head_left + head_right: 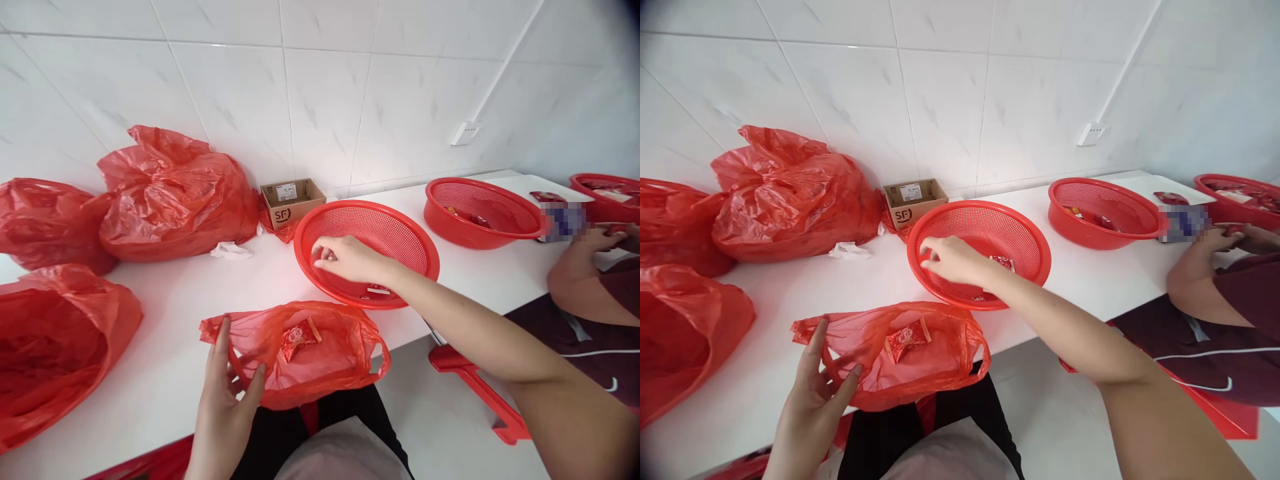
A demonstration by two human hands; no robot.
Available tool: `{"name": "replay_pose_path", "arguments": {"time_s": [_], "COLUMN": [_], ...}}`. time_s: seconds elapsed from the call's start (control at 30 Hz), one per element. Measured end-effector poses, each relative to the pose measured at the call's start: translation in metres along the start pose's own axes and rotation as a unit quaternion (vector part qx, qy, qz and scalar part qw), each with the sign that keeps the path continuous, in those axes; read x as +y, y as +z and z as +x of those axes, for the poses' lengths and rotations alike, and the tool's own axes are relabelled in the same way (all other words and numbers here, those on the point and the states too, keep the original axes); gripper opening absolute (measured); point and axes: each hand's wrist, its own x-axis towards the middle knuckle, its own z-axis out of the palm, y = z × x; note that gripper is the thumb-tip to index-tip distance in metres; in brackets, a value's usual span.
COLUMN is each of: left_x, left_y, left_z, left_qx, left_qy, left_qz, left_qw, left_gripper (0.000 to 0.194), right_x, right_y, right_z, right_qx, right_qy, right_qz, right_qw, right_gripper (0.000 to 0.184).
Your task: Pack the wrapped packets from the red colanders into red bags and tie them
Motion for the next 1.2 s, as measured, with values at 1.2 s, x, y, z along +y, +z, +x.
{"name": "replay_pose_path", "arguments": {"time_s": [1.2], "left_x": [0.013], "left_y": [-0.008], "left_z": [0.002], "left_qx": [0.008], "left_qy": [-0.011], "left_qz": [-0.015], "left_qw": [1.0], "left_gripper": [0.084], "right_x": [0.135], "right_y": [-0.026], "right_z": [0.009], "right_qx": [-0.173], "right_qy": [0.188], "right_qz": [-0.11], "right_qw": [0.961], "right_gripper": [0.068]}}
